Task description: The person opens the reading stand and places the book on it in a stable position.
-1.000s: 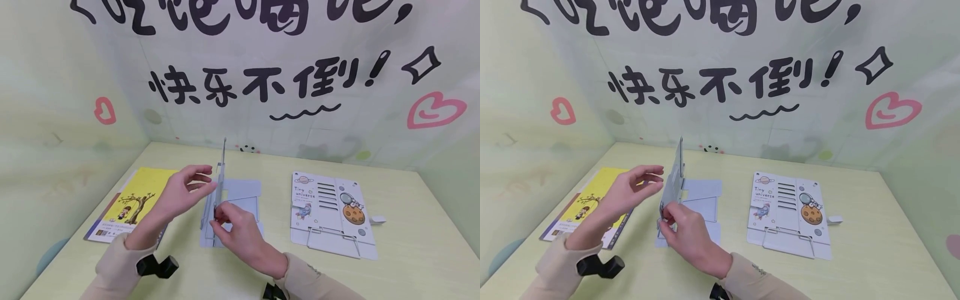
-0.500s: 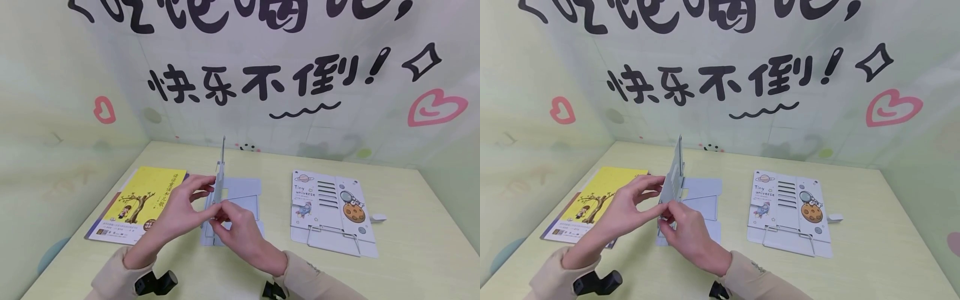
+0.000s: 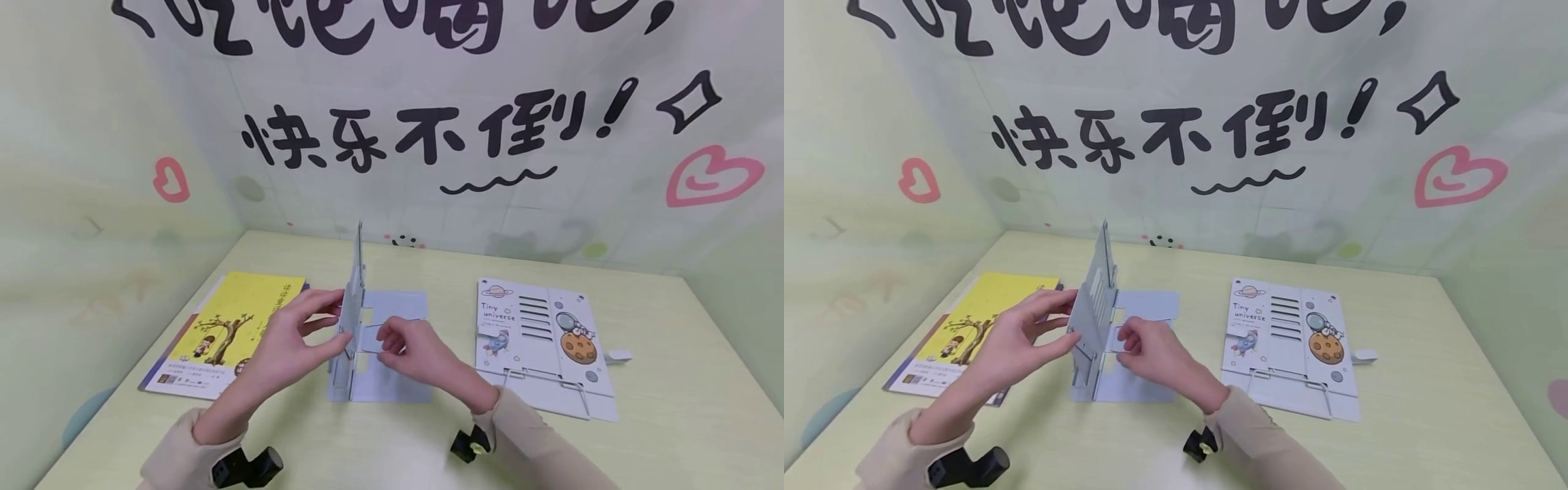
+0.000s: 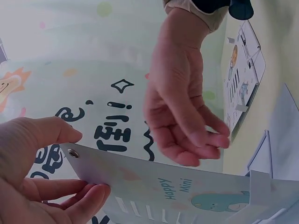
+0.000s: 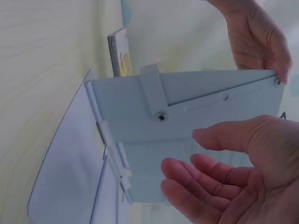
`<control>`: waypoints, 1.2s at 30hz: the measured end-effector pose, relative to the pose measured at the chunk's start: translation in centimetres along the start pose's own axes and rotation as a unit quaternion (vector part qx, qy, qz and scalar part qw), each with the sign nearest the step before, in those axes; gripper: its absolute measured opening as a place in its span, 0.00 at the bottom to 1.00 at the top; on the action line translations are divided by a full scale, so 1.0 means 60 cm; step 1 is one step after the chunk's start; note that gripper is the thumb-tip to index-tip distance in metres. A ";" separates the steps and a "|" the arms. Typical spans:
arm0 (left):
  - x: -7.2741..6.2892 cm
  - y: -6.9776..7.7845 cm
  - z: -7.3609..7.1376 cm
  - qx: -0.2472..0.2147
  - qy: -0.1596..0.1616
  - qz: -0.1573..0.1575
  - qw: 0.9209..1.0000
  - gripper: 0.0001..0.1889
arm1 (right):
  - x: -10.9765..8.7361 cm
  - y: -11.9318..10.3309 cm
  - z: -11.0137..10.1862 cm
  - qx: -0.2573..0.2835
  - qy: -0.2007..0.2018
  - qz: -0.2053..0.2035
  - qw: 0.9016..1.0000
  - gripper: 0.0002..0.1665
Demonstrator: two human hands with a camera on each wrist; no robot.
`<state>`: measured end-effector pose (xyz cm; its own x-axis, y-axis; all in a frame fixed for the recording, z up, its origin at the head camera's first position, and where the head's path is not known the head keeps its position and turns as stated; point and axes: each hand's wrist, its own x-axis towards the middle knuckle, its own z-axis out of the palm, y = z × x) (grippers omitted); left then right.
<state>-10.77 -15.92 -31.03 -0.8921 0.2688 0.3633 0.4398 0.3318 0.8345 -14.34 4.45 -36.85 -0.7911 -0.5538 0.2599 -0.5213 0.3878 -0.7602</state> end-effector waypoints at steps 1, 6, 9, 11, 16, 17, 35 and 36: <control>-0.001 0.000 -0.001 -0.002 0.000 -0.002 1.000 0.27 | 0.002 0.007 -0.002 -0.020 -0.015 0.023 0.999 0.07; -0.002 -0.002 -0.003 -0.002 0.001 -0.005 1.000 0.27 | 0.008 0.036 0.002 -0.096 -0.046 0.087 0.990 0.07; -0.002 -0.003 -0.003 -0.001 0.001 -0.005 1.000 0.27 | 0.013 0.049 0.008 -0.129 -0.051 0.103 0.985 0.07; -0.002 -0.004 -0.003 -0.001 0.002 -0.005 1.000 0.27 | 0.016 0.054 0.012 -0.146 -0.056 0.116 0.981 0.06; -0.003 -0.004 -0.003 -0.001 0.004 -0.007 1.000 0.27 | 0.025 0.060 0.021 -0.173 -0.073 0.147 0.971 0.05; -0.003 -0.004 -0.003 -0.001 0.004 -0.007 1.000 0.27 | 0.027 0.061 0.023 -0.179 -0.076 0.151 0.969 0.05; -0.003 -0.002 -0.005 -0.012 0.002 -0.003 1.000 0.27 | 0.044 0.061 0.027 -0.242 -0.118 0.166 0.949 0.11; -0.003 -0.002 -0.006 -0.011 0.001 -0.003 1.000 0.27 | 0.045 0.062 0.027 -0.243 -0.122 0.167 0.948 0.11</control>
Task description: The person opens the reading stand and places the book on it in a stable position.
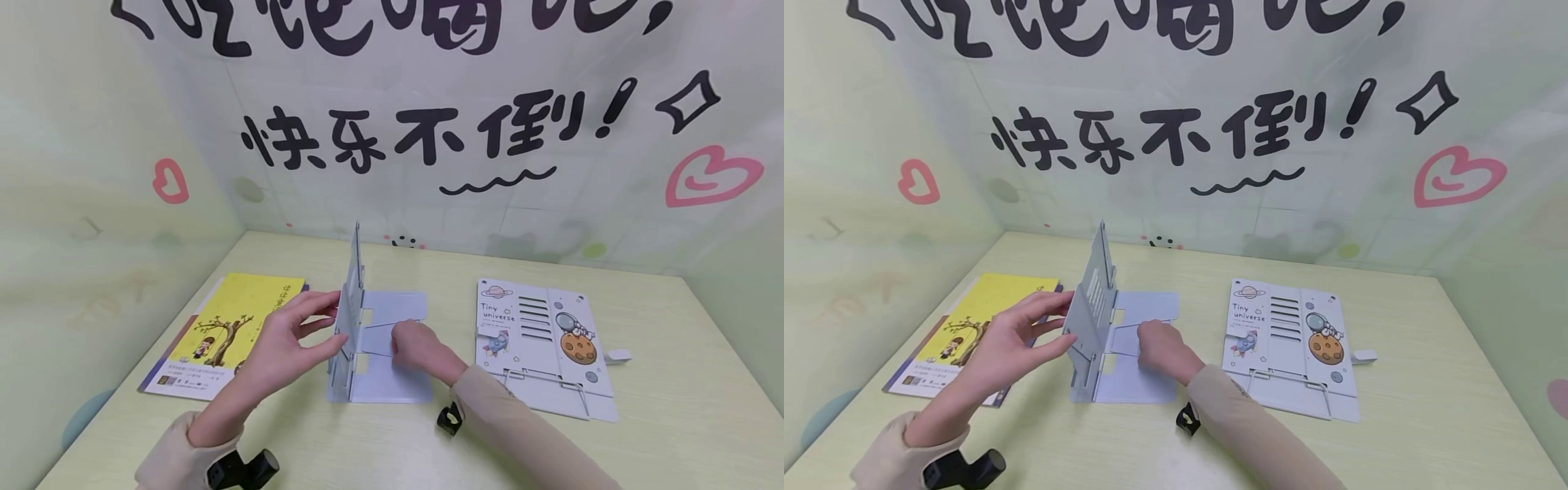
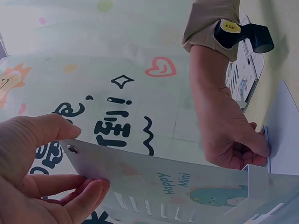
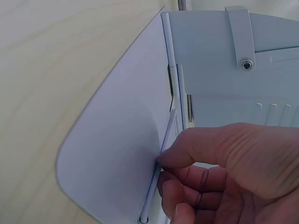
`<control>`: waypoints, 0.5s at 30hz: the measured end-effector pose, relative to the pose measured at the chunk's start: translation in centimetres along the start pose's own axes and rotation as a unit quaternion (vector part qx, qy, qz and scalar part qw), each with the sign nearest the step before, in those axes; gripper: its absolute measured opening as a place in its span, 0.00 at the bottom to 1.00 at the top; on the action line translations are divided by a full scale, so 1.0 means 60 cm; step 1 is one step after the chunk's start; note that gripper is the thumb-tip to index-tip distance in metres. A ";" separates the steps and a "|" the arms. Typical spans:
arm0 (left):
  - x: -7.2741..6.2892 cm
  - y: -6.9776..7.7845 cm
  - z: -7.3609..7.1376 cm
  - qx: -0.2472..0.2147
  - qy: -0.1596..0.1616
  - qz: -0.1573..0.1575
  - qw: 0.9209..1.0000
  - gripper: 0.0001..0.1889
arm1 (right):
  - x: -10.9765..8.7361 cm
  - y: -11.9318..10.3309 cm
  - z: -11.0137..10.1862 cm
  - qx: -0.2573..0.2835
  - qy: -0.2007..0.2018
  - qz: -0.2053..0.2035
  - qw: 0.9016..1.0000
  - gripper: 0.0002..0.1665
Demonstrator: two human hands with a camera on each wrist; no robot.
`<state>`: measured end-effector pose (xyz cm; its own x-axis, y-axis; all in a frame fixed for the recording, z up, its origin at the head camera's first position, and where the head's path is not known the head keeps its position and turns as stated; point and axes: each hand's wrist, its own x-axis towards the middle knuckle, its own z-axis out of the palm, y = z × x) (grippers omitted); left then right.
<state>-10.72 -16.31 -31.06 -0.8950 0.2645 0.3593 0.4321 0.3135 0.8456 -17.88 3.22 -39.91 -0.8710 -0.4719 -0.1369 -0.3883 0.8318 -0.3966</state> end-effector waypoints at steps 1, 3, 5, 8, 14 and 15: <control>0.000 0.000 0.000 0.000 0.000 0.000 1.000 0.27 | 0.001 0.000 0.000 -0.001 -0.003 0.000 1.000 0.10; 0.000 0.000 0.000 0.001 -0.001 0.000 1.000 0.27 | 0.002 0.001 -0.001 -0.005 -0.007 -0.002 1.000 0.09; 0.000 0.000 -0.001 0.002 -0.002 0.000 1.000 0.27 | 0.002 0.003 -0.001 -0.001 -0.011 -0.002 1.000 0.09; 0.000 -0.001 -0.001 0.003 -0.002 0.001 1.000 0.27 | 0.000 0.006 -0.003 0.008 -0.010 -0.007 1.000 0.08; 0.001 -0.002 0.000 0.004 -0.004 0.003 1.000 0.27 | -0.009 0.016 -0.011 0.045 0.001 -0.020 0.999 0.06; 0.002 -0.002 0.000 0.003 -0.005 0.003 1.000 0.27 | -0.011 0.018 -0.012 0.051 0.008 -0.026 0.998 0.06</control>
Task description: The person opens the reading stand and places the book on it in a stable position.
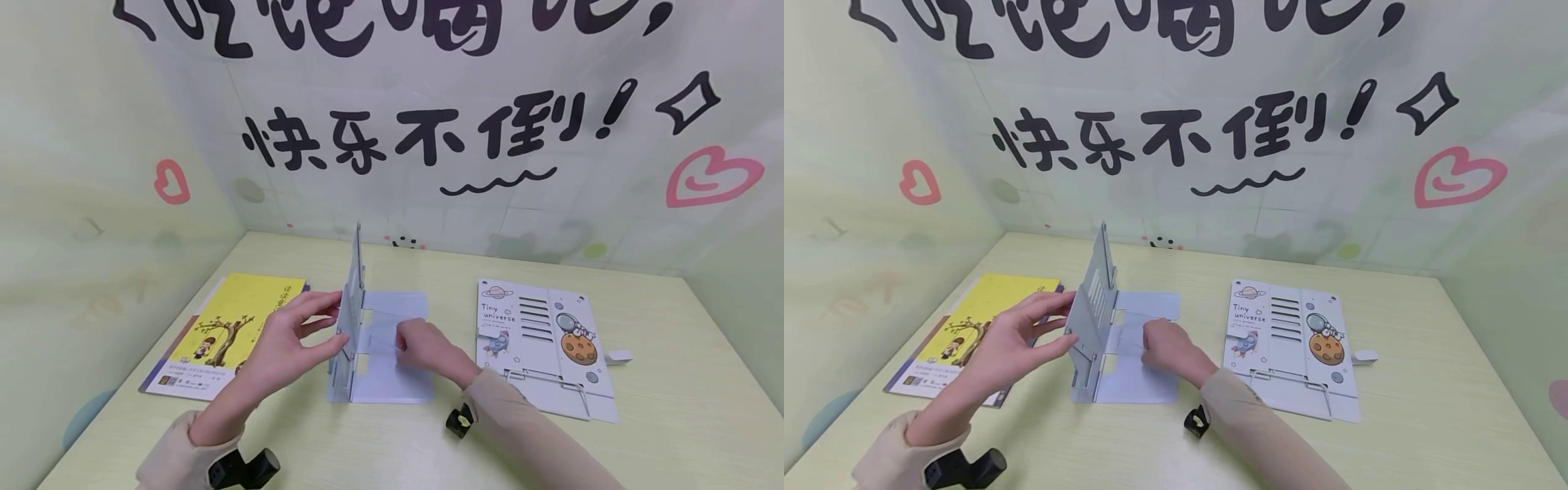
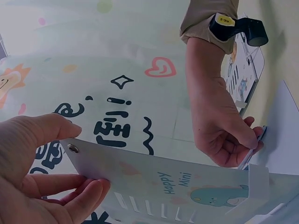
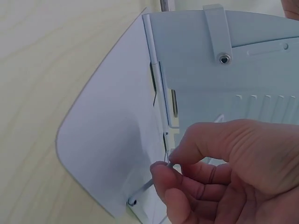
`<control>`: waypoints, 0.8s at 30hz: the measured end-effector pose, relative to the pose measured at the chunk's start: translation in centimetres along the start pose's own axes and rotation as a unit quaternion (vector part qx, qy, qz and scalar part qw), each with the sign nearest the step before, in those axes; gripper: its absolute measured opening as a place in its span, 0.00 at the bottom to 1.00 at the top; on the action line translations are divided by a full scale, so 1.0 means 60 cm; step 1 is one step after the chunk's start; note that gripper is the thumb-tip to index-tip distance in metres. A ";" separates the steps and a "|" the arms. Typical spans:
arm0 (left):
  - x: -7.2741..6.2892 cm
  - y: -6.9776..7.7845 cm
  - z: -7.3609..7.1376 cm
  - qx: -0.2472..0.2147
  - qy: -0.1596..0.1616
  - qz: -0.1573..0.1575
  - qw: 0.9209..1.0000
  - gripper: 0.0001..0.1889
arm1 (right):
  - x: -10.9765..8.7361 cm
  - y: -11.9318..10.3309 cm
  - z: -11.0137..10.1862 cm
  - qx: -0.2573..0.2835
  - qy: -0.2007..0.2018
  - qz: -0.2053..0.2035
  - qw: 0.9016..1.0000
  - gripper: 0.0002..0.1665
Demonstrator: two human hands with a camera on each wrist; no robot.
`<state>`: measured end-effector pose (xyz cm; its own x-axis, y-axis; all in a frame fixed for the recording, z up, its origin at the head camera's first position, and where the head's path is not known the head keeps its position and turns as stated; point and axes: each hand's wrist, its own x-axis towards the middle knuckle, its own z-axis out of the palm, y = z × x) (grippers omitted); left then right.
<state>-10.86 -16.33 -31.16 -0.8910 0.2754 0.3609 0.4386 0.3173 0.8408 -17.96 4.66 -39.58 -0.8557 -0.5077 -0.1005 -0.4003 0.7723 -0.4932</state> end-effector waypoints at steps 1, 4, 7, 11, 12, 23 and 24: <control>0.001 0.000 0.001 0.001 -0.001 0.001 1.000 0.27 | -0.003 0.002 -0.002 0.006 0.007 -0.006 1.000 0.07; 0.004 0.002 0.006 0.003 -0.004 0.000 1.000 0.27 | -0.009 0.011 -0.005 0.018 0.026 -0.027 0.999 0.08; 0.008 0.005 0.013 0.005 -0.006 -0.003 1.000 0.27 | -0.014 0.016 -0.006 0.029 0.041 -0.041 0.998 0.10; 0.012 0.009 0.023 0.007 -0.005 -0.003 1.000 0.27 | -0.020 0.019 -0.009 0.040 0.061 -0.050 0.996 0.11; 0.013 0.010 0.025 0.009 -0.004 -0.002 1.000 0.27 | -0.021 0.020 -0.009 0.042 0.067 -0.052 0.996 0.11; 0.024 0.018 0.058 0.042 -0.009 0.019 0.999 0.24 | -0.029 0.037 -0.011 0.082 0.088 -0.074 0.990 0.12; 0.025 0.018 0.061 0.047 -0.011 0.022 0.999 0.23 | -0.030 0.038 -0.011 0.085 0.091 -0.078 0.989 0.12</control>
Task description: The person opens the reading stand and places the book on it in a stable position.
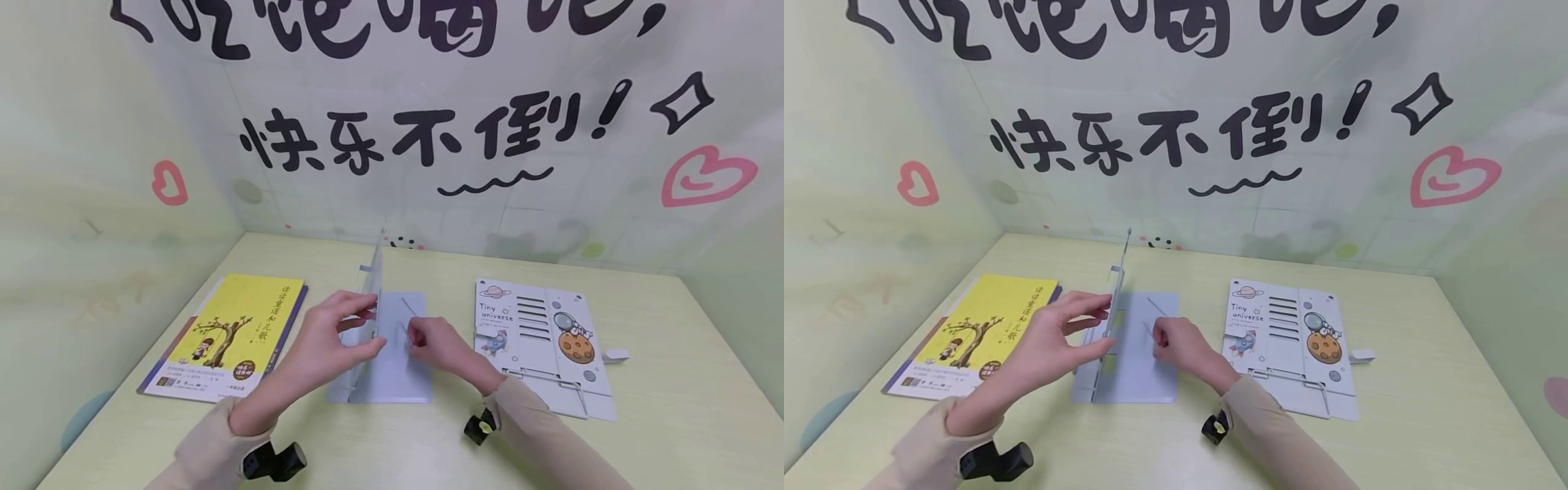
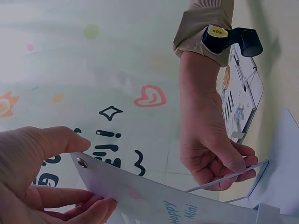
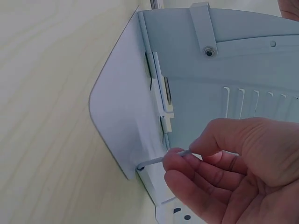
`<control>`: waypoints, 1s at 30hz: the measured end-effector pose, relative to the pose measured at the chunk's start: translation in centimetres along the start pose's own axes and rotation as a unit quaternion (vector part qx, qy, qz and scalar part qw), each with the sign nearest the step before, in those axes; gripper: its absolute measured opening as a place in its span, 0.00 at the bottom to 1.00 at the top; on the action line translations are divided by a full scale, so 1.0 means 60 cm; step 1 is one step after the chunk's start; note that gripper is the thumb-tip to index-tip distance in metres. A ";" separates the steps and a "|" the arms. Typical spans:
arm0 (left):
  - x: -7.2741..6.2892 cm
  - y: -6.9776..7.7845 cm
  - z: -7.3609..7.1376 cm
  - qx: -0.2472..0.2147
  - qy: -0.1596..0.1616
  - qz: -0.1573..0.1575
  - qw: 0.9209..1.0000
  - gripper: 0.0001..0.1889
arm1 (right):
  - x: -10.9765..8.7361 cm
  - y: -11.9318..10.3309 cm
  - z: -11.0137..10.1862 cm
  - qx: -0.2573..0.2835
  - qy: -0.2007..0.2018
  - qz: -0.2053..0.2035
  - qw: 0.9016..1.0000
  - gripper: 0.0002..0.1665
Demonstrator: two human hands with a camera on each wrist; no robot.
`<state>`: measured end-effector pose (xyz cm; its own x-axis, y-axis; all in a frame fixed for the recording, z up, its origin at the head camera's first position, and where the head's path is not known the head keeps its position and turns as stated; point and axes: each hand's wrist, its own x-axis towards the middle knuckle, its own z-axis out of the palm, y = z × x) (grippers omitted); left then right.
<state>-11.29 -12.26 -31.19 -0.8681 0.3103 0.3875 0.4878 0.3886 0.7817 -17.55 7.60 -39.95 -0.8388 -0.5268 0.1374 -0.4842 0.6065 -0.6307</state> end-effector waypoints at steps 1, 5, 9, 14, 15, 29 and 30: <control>0.001 0.000 0.003 0.007 -0.002 0.002 1.000 0.23 | -0.001 0.001 -0.001 0.004 0.001 -0.002 1.000 0.12; 0.006 0.005 0.017 0.027 -0.009 0.006 1.000 0.24 | -0.004 0.008 -0.001 0.017 0.007 -0.016 1.000 0.11; 0.012 0.012 0.031 0.042 -0.017 0.011 0.999 0.24 | -0.005 0.013 0.000 0.027 0.011 -0.022 0.999 0.11; 0.017 0.016 0.048 0.078 -0.034 0.028 0.996 0.24 | -0.008 0.017 0.000 0.034 0.018 -0.031 0.999 0.10; 0.018 0.016 0.052 0.084 -0.037 0.035 0.995 0.24 | -0.009 0.017 0.000 0.036 0.020 -0.035 0.999 0.09; 0.028 0.017 0.091 0.151 -0.045 0.081 0.984 0.22 | -0.017 0.027 -0.003 -0.004 0.053 -0.063 0.997 0.11; 0.028 0.018 0.093 0.153 -0.046 0.080 0.984 0.22 | -0.018 0.027 -0.003 -0.012 0.056 -0.065 0.996 0.11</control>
<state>-11.73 -6.50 -32.43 -0.7730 0.4602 0.4367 0.6344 0.5675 0.5249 -17.50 9.26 -40.96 -0.7908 -0.5326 0.3017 -0.5948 0.5524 -0.5840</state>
